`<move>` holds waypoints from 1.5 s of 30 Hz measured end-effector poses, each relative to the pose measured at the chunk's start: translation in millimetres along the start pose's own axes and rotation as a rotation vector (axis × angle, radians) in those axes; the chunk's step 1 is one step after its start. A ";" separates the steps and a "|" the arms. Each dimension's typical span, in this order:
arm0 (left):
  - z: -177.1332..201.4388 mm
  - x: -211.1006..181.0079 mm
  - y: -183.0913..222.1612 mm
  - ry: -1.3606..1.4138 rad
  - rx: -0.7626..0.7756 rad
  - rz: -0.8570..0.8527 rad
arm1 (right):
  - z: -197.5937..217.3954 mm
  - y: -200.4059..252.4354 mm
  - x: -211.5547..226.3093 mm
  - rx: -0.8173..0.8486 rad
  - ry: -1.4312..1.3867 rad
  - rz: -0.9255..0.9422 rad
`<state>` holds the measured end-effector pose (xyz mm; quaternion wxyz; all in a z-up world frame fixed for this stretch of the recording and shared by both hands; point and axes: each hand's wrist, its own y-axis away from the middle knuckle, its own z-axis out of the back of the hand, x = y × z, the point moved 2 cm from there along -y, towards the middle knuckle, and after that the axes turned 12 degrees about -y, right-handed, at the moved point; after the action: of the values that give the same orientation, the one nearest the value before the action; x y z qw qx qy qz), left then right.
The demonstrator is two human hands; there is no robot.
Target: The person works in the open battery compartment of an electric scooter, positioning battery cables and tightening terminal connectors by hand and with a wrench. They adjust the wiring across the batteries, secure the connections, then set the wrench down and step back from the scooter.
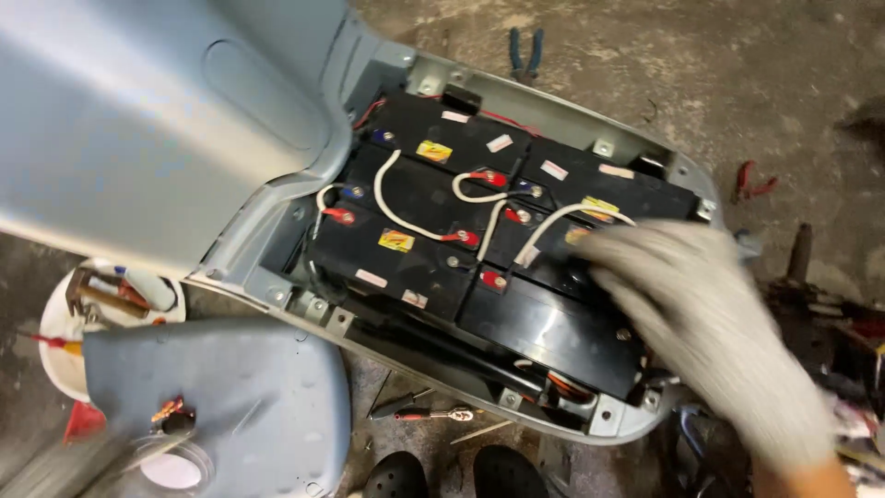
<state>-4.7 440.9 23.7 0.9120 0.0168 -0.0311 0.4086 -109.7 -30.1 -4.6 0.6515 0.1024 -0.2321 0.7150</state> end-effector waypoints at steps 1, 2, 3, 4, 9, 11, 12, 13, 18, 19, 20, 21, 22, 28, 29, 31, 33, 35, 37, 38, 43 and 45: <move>15.5 -24.6 -23.6 -0.004 -0.012 -0.053 | -5.3 -9.9 -3.0 0.088 -0.109 0.091; 28.0 -45.6 -51.7 -0.007 -0.024 -0.105 | -13.5 -9.5 -1.9 0.086 -0.112 0.075; 34.5 -74.1 -79.5 -0.017 -0.059 -0.151 | -22.8 -16.8 -4.2 0.201 -0.067 0.042; 35.5 -112.1 -103.1 -0.028 -0.093 -0.197 | -31.4 -24.6 -6.1 0.315 -0.020 0.006; 27.8 -182.7 -171.7 -0.050 -0.243 -0.381 | -49.4 -10.9 7.7 0.294 0.233 -0.145; 24.6 -195.8 -186.2 -0.057 -0.309 -0.488 | -47.5 3.8 13.7 0.226 0.276 -0.200; 24.0 -195.5 -190.8 0.051 -0.318 -0.436 | -50.4 12.9 17.0 0.200 0.264 -0.210; 24.2 -193.3 -191.0 0.154 -0.330 -0.359 | -53.4 19.5 21.3 0.177 0.253 -0.196; 15.4 -195.1 -196.2 0.281 -0.206 -0.262 | -85.3 44.6 46.2 0.218 0.090 -0.172; 13.7 -195.9 -196.5 0.250 -0.148 -0.269 | -88.6 43.5 50.9 0.247 0.041 -0.171; 13.8 -198.0 -196.2 0.253 -0.153 -0.276 | -85.8 42.6 44.6 0.243 0.047 -0.177; 10.7 -200.7 -193.2 0.158 -0.056 -0.310 | -84.6 43.8 40.6 0.246 0.044 -0.167; 6.7 -202.9 -190.2 0.061 0.041 -0.342 | -84.2 44.9 36.2 0.248 0.040 -0.156; -2.9 -203.9 -191.0 0.116 -0.035 -0.359 | -67.0 7.3 -14.4 0.062 0.130 -0.043; -4.4 -202.2 -190.6 0.113 -0.021 -0.348 | -73.2 6.4 -12.6 0.071 0.116 -0.037; -6.0 -202.3 -195.1 0.184 -0.027 -0.349 | -80.8 4.3 -12.4 0.058 0.167 0.010; -1.7 -202.7 -197.4 0.136 0.038 -0.318 | -82.3 3.2 -14.6 0.058 0.189 0.006; -1.1 -202.7 -198.7 0.088 0.103 -0.287 | -83.9 4.4 -15.1 0.058 0.209 0.001; -1.7 -199.9 -200.0 0.144 0.112 -0.250 | -85.4 3.9 -13.9 0.067 0.244 -0.003; -2.4 -199.2 -200.1 0.144 0.115 -0.249 | -84.5 2.5 -13.6 0.069 0.242 -0.003; -2.1 -203.9 -197.0 0.204 0.035 -0.291 | -88.3 6.8 -18.8 0.081 0.220 -0.005; -2.0 -208.3 -195.9 0.198 0.038 -0.290 | -89.0 8.1 -20.3 0.060 0.215 0.013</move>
<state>3.3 155.6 5.9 0.9595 -0.0021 0.0696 0.2729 -101.2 -6.9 -92.8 0.6646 0.0429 -0.1399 0.7327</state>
